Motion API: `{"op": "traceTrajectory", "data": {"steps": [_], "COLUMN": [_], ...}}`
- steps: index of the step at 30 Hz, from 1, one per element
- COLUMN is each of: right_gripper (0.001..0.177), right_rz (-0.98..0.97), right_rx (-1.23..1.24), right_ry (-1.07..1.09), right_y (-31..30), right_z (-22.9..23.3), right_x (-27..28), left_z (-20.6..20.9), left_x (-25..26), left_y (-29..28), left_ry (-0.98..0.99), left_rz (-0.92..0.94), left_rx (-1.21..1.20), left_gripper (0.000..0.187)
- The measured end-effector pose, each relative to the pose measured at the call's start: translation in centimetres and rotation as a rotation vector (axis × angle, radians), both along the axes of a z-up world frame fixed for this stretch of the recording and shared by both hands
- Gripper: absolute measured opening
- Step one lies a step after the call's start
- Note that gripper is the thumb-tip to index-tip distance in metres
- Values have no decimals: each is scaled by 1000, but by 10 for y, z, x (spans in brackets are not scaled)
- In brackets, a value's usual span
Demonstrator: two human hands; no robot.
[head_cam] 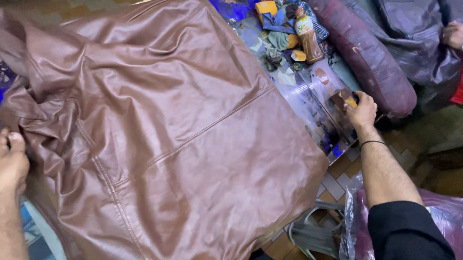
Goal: The person scrubs a brown leather jacket with a small block on a cluttered workbench. They repeatedly rub seams and surfaces, then fold the jacket and continue scrubbing the folded edges.
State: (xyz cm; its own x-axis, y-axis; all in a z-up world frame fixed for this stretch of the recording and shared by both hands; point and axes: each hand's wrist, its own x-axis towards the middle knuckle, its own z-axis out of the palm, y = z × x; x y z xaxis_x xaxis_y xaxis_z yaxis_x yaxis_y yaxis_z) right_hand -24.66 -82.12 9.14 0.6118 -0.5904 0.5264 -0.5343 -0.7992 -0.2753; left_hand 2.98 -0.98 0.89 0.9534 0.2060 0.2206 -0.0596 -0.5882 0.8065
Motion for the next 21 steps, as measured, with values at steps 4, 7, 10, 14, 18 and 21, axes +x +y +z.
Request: {"op": "traceTrajectory", "data": {"steps": [4, 7, 10, 14, 18, 21], "right_gripper": [47, 39, 36, 29, 34, 43], "right_rz": [163, 89, 50, 20, -27, 103], "right_rx": [131, 207, 100, 50, 93, 403], "right_ry": [118, 7, 10, 425, 432, 308], "right_y": [-28, -45, -53, -52, -35, -16], "right_z": [-12, -23, -31, -34, -32, -43], "right_x": [21, 19, 11, 7, -22, -28], "left_z": [8, -8, -29, -45, -36, -15], "left_x": [-6, -10, -2, 16, 32, 33], "left_y": [11, 15, 19, 35, 40, 42], "left_ry": [93, 108, 116, 56, 30, -80], "left_rz": [16, -2, -25, -54, -66, -120], "left_rx": [-10, -13, -47, -135, -419, -203], "left_gripper": [48, 46, 45, 42, 43, 28]}}
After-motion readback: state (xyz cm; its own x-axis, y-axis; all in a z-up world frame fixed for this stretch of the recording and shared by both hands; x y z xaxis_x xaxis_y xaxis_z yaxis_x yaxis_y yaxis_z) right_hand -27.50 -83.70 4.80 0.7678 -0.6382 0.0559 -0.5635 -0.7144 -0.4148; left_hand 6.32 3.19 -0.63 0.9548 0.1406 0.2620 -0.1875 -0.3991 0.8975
